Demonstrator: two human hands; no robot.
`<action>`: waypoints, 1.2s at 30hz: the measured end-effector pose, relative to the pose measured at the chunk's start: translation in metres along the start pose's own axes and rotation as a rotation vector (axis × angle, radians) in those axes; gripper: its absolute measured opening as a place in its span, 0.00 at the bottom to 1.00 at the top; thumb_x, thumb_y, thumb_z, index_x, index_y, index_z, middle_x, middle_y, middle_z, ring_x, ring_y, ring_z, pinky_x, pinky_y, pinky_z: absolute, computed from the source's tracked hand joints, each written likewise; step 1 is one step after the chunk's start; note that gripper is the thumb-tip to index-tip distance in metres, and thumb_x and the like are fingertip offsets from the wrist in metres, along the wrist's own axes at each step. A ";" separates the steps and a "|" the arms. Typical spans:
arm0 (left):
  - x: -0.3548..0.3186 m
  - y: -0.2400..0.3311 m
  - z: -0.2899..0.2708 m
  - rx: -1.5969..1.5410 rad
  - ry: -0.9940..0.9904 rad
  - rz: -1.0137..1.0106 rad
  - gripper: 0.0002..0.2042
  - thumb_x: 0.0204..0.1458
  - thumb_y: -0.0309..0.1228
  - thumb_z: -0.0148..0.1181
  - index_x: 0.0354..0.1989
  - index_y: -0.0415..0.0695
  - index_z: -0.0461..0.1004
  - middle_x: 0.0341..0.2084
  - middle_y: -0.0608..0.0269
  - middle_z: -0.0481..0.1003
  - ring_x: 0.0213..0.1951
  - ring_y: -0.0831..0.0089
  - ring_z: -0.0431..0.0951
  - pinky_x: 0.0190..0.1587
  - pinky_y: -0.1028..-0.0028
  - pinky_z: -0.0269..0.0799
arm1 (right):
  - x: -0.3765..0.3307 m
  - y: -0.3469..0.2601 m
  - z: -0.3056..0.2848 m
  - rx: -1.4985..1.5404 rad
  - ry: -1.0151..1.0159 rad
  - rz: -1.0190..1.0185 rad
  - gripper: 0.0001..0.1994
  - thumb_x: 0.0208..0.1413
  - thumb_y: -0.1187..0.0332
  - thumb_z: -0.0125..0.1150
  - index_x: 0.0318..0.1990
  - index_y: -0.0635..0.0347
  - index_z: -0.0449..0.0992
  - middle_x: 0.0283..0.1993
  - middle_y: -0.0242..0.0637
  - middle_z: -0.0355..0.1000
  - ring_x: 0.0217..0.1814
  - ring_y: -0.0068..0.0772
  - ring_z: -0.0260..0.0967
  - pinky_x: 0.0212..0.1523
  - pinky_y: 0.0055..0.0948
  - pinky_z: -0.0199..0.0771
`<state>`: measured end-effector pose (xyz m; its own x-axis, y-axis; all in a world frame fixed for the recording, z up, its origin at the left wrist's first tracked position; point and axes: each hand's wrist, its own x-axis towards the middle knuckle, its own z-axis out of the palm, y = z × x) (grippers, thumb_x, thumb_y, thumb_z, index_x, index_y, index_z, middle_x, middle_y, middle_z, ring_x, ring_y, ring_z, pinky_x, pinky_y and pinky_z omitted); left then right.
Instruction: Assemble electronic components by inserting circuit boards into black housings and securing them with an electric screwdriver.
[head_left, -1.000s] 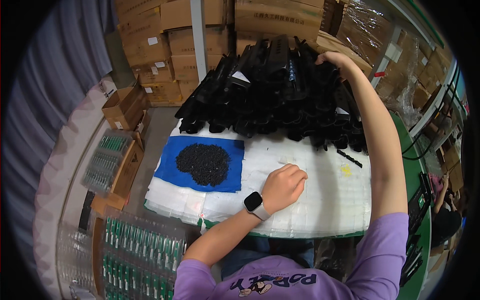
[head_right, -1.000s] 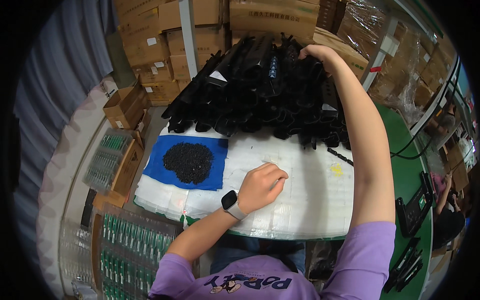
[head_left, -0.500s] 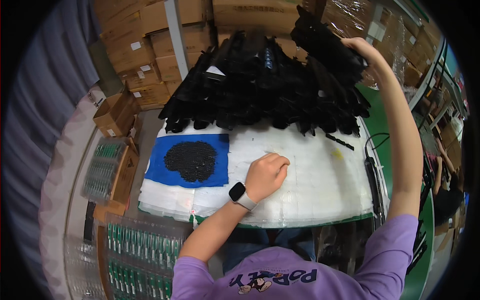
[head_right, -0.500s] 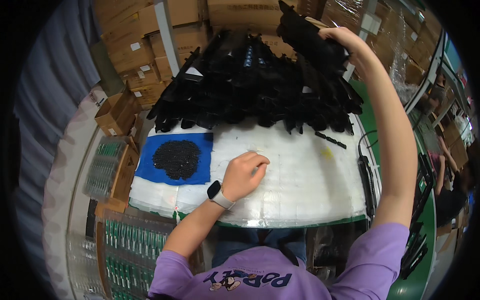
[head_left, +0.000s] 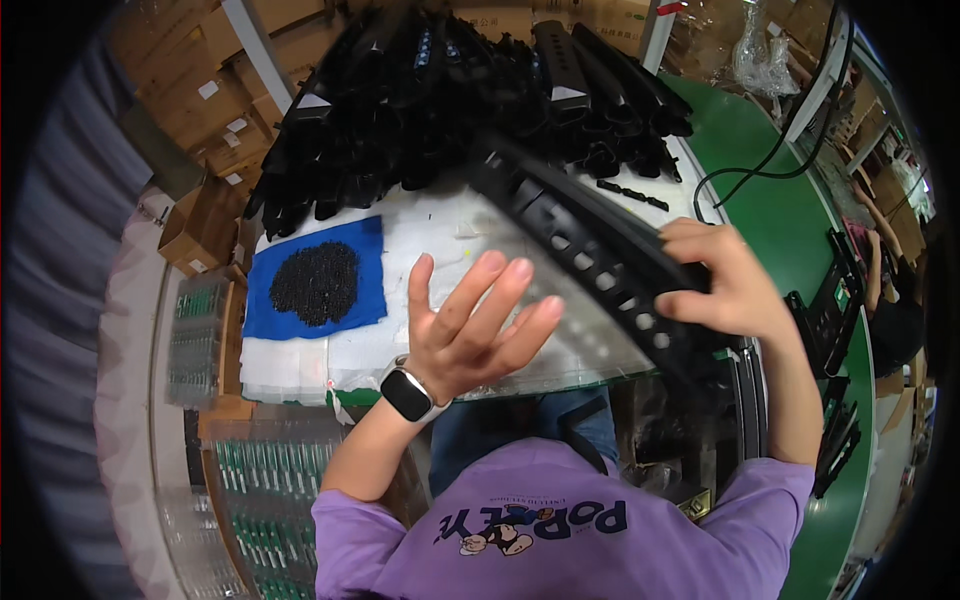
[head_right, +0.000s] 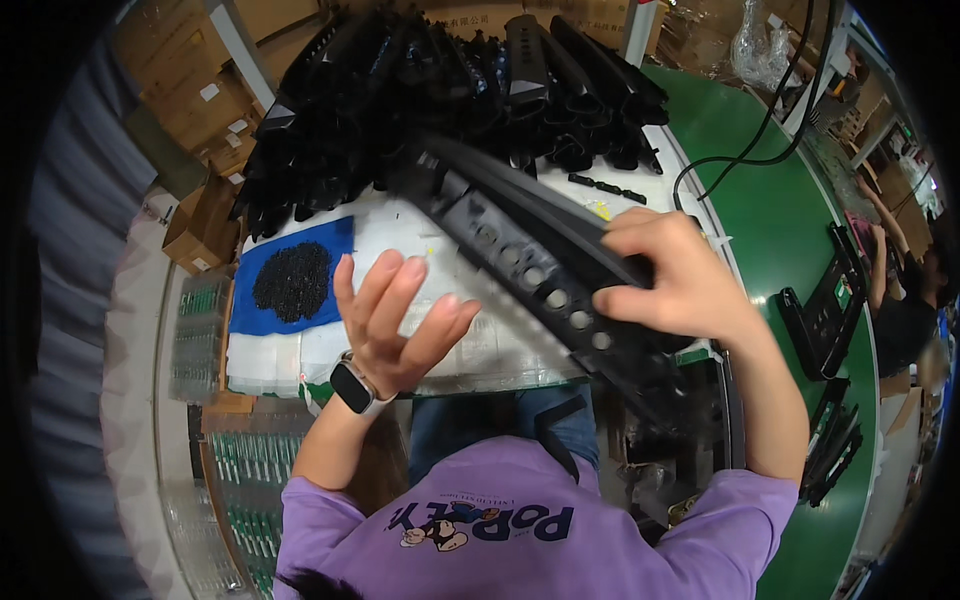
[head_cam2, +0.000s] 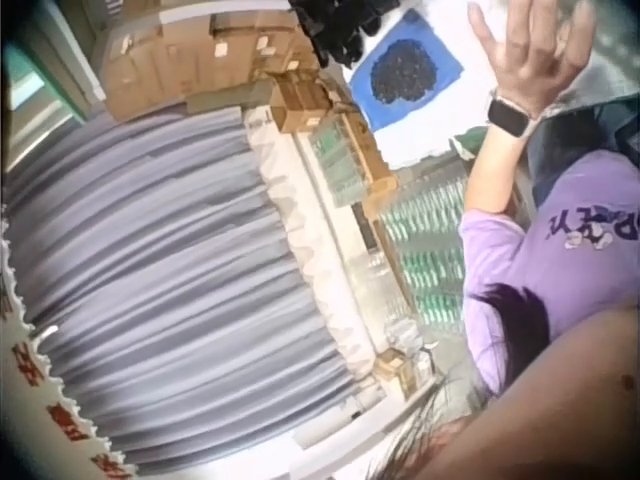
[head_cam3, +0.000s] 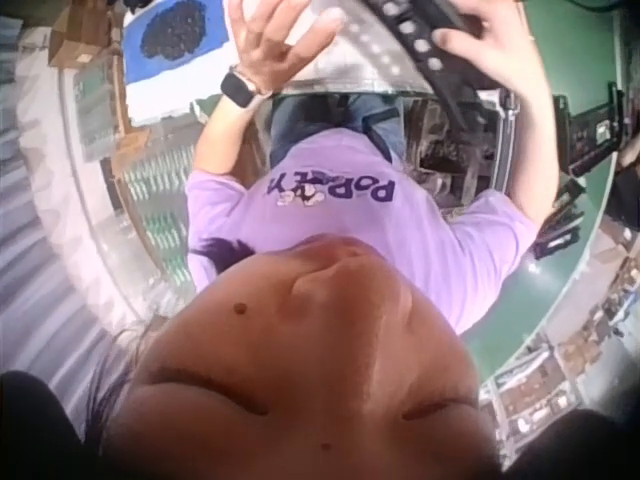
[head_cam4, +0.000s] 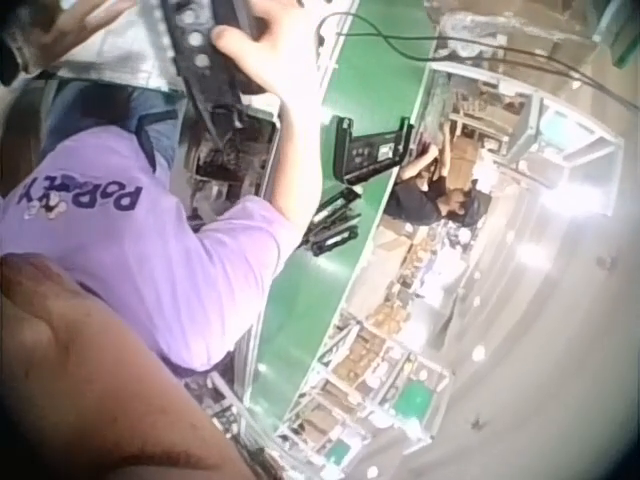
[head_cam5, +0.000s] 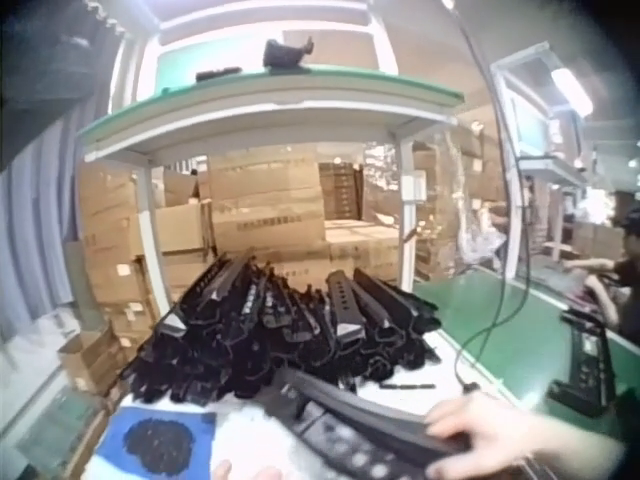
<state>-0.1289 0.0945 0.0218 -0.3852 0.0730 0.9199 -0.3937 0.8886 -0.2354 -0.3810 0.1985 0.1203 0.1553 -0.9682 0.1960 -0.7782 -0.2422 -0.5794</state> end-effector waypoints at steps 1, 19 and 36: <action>0.001 0.000 0.002 0.020 -0.050 0.053 0.20 0.45 0.33 0.65 0.49 0.54 0.69 0.52 0.58 0.67 0.53 0.59 0.69 0.61 0.48 0.52 | 0.007 0.006 0.011 -0.113 -0.035 -0.092 0.16 0.30 0.64 0.62 0.24 0.71 0.73 0.24 0.45 0.66 0.34 0.46 0.65 0.34 0.36 0.66; -0.051 0.004 -0.017 -0.427 -0.777 -0.303 0.20 0.32 0.36 0.67 0.35 0.40 0.74 0.34 0.61 0.74 0.37 0.66 0.74 0.39 0.69 0.66 | 0.041 0.080 0.085 -0.191 -0.035 -0.331 0.09 0.47 0.66 0.60 0.28 0.64 0.74 0.44 0.43 0.70 0.59 0.49 0.61 0.55 0.41 0.63; -0.040 -0.030 0.014 -0.479 -0.684 -0.443 0.11 0.37 0.27 0.67 0.31 0.38 0.77 0.33 0.59 0.74 0.39 0.61 0.74 0.41 0.67 0.70 | 0.046 0.092 0.090 -0.309 0.203 -0.317 0.10 0.36 0.76 0.64 0.30 0.64 0.76 0.37 0.40 0.74 0.46 0.42 0.71 0.42 0.37 0.74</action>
<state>-0.1134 0.0586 -0.0125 -0.7487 -0.4623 0.4751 -0.2955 0.8743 0.3851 -0.3906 0.1264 0.0047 0.3161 -0.8103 0.4935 -0.8606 -0.4638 -0.2103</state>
